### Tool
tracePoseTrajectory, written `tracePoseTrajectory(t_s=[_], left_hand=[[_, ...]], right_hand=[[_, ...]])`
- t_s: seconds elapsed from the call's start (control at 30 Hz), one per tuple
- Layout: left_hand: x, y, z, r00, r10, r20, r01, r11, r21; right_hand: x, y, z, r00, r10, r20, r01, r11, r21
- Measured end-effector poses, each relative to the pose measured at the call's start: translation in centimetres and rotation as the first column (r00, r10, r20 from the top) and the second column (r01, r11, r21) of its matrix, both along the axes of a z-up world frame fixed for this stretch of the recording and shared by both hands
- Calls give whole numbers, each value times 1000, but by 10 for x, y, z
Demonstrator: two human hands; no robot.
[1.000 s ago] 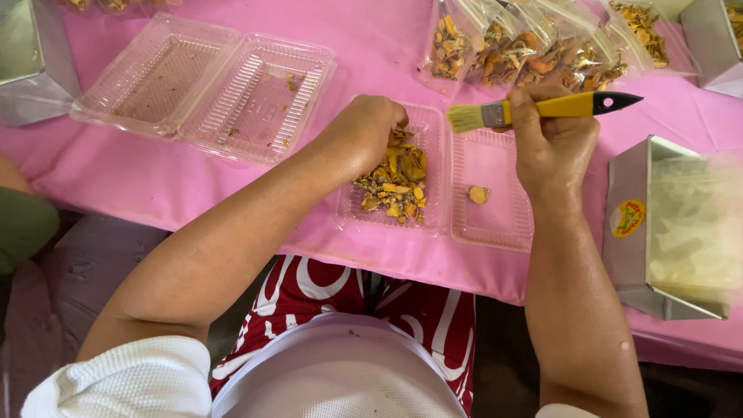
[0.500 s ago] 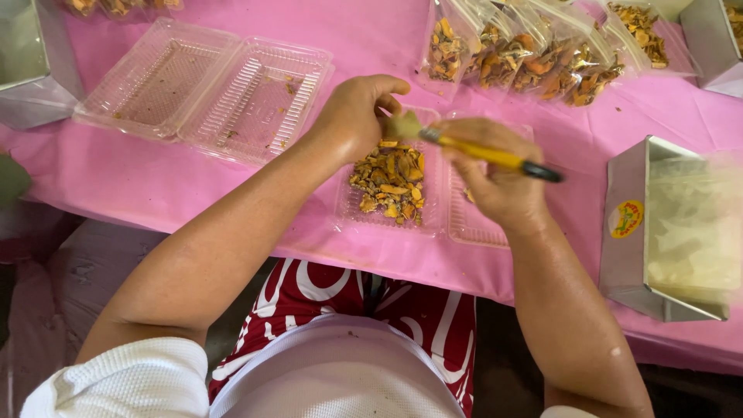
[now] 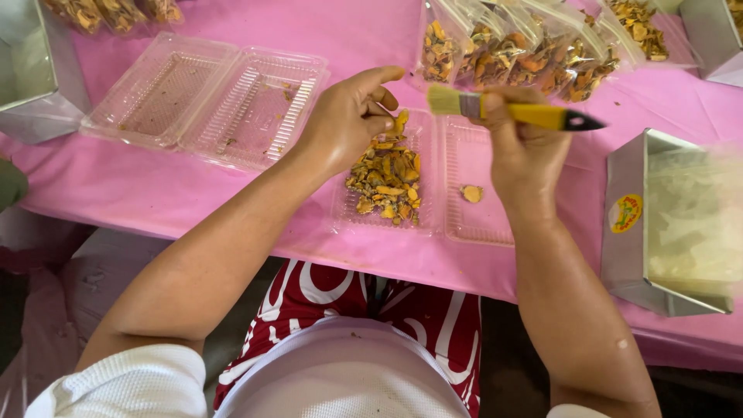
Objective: Packaging dried food pieces into plastic containers and arranging them using a brush
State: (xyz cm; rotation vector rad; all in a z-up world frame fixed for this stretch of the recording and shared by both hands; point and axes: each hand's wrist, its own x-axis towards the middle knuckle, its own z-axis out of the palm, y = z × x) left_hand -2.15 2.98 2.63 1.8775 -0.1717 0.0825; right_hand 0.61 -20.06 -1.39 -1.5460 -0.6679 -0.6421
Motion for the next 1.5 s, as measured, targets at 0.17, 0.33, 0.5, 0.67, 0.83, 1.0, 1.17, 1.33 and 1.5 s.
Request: tracePoseTrajectory(t_s=[0.17, 0.33, 0.5, 0.67, 0.83, 1.0, 1.17, 1.33, 1.5], left_hand=[[7, 1, -10, 992, 6, 123, -5, 1000, -4], [17, -6, -10, 977, -17, 212, 19, 1000, -6], [22, -53, 2, 961, -241, 133, 237, 970, 50], [23, -79, -9, 920, -383, 84, 293, 815, 500], [17, -45, -23, 931, -353, 93, 126, 550, 826], [22, -30, -62, 961, -274, 33, 98, 451, 887], [35, -32, -81, 939, -288, 190, -42, 451, 892], [25, -19, -73, 901, -311, 303, -127, 478, 869], [15, 0, -39, 949, -139, 282, -120, 668, 734]], right_hand=[[-7, -3, 9, 928, 253, -272, -248, 967, 55], [-2, -17, 20, 945, -75, -317, 75, 997, -10], [2, -36, 33, 955, -294, -37, 295, 934, 202], [10, -39, 29, 951, -308, -26, 309, 941, 136], [5, -37, 29, 948, -316, 30, 312, 946, 87], [12, -35, 22, 956, -292, 31, 289, 954, 79], [9, -31, 19, 951, -292, 103, 296, 955, -26], [10, -28, 10, 955, -280, 101, 285, 957, -49], [11, 4, 13, 986, -157, 55, 158, 987, -8]])
